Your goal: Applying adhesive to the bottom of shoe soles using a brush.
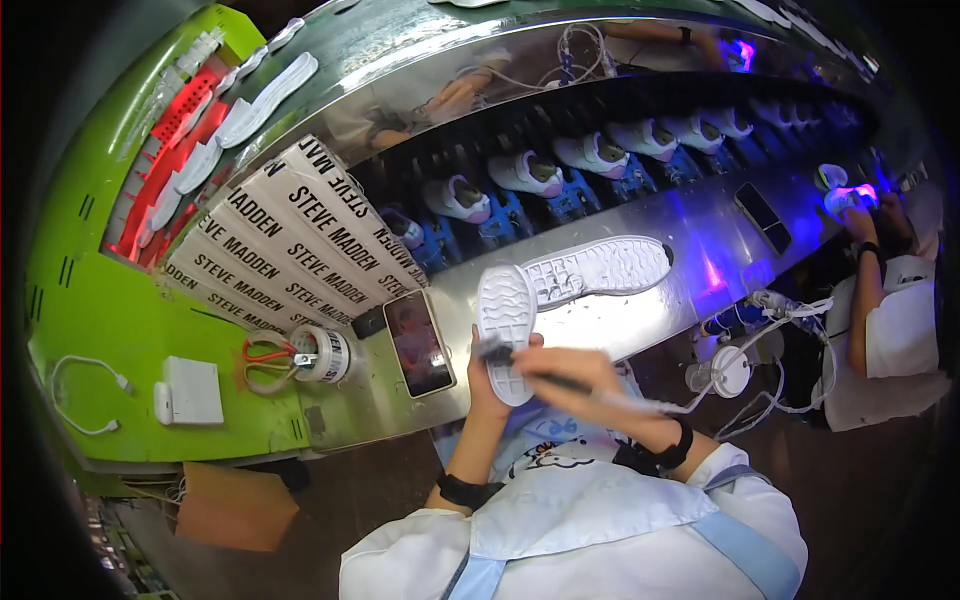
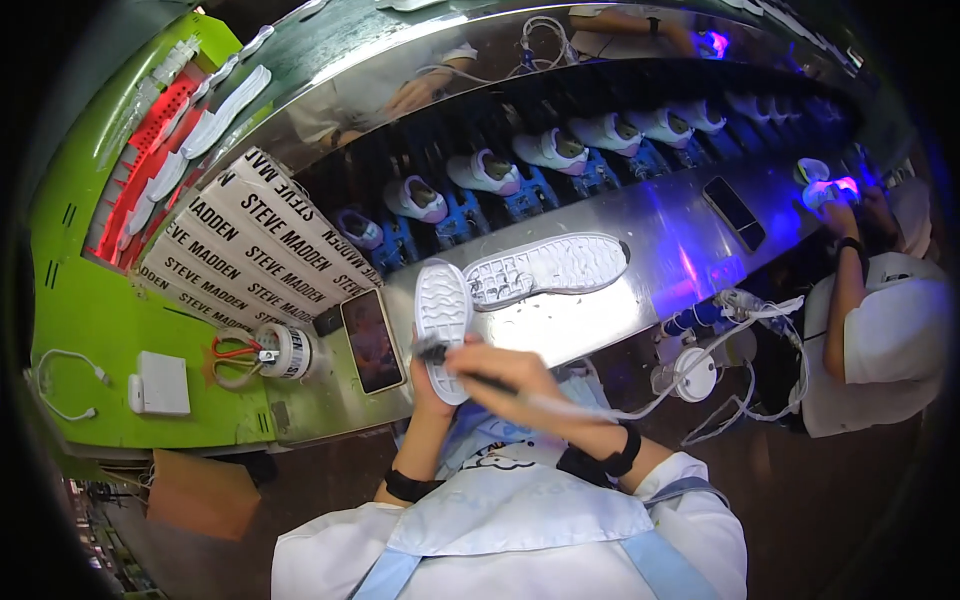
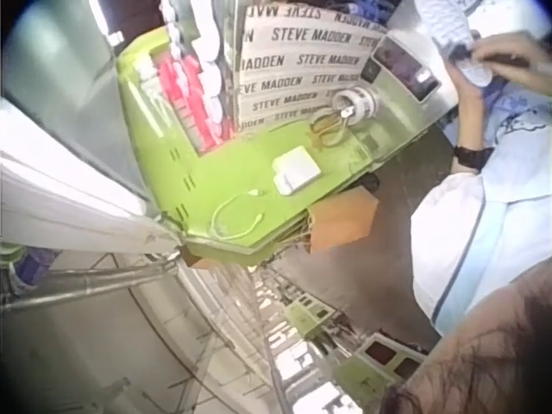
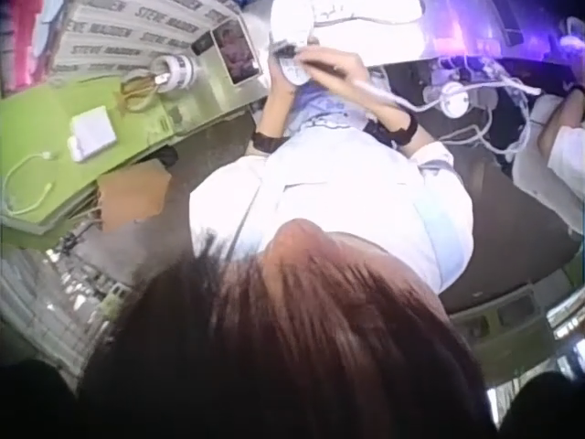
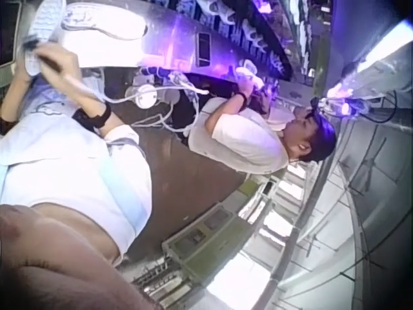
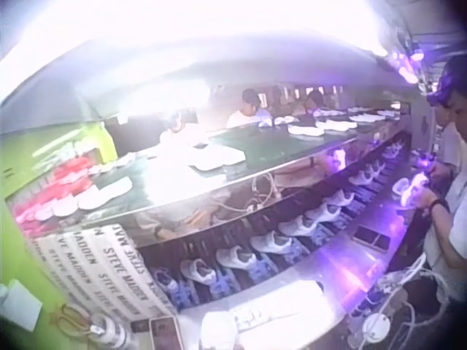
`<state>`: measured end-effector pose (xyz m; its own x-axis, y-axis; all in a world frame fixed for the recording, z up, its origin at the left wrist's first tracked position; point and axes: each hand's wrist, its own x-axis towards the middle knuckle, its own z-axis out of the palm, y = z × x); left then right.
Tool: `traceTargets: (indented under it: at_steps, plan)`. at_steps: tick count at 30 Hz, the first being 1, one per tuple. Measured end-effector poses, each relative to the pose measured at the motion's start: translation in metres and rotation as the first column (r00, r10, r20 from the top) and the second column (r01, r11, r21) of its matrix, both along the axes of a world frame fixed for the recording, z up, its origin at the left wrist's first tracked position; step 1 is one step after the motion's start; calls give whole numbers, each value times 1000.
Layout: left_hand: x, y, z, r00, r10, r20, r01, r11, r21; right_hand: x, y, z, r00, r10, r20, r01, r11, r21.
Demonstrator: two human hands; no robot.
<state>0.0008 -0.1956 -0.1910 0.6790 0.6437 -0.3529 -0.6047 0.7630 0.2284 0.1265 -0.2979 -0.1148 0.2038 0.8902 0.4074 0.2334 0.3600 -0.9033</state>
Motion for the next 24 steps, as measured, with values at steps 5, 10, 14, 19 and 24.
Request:
traceTargets:
  at_steps: [5,10,14,19,24]
  plan:
    - [6,24,16,910,-199,364,150,976,160,13,-4,14,960,265,-89,-278,938,-208]
    - [12,47,48,788,-565,-243,613,687,391,36,-8,19,890,457,-1,-448,872,-199]
    - [32,54,60,673,-560,-483,730,607,314,36,-12,22,874,340,347,-302,940,-161]
    - [52,61,75,196,-536,-821,980,70,188,51,-13,40,811,195,552,-249,968,25]
    - [23,84,52,640,-753,-154,767,636,76,77,-31,42,922,159,-352,-294,880,-373]
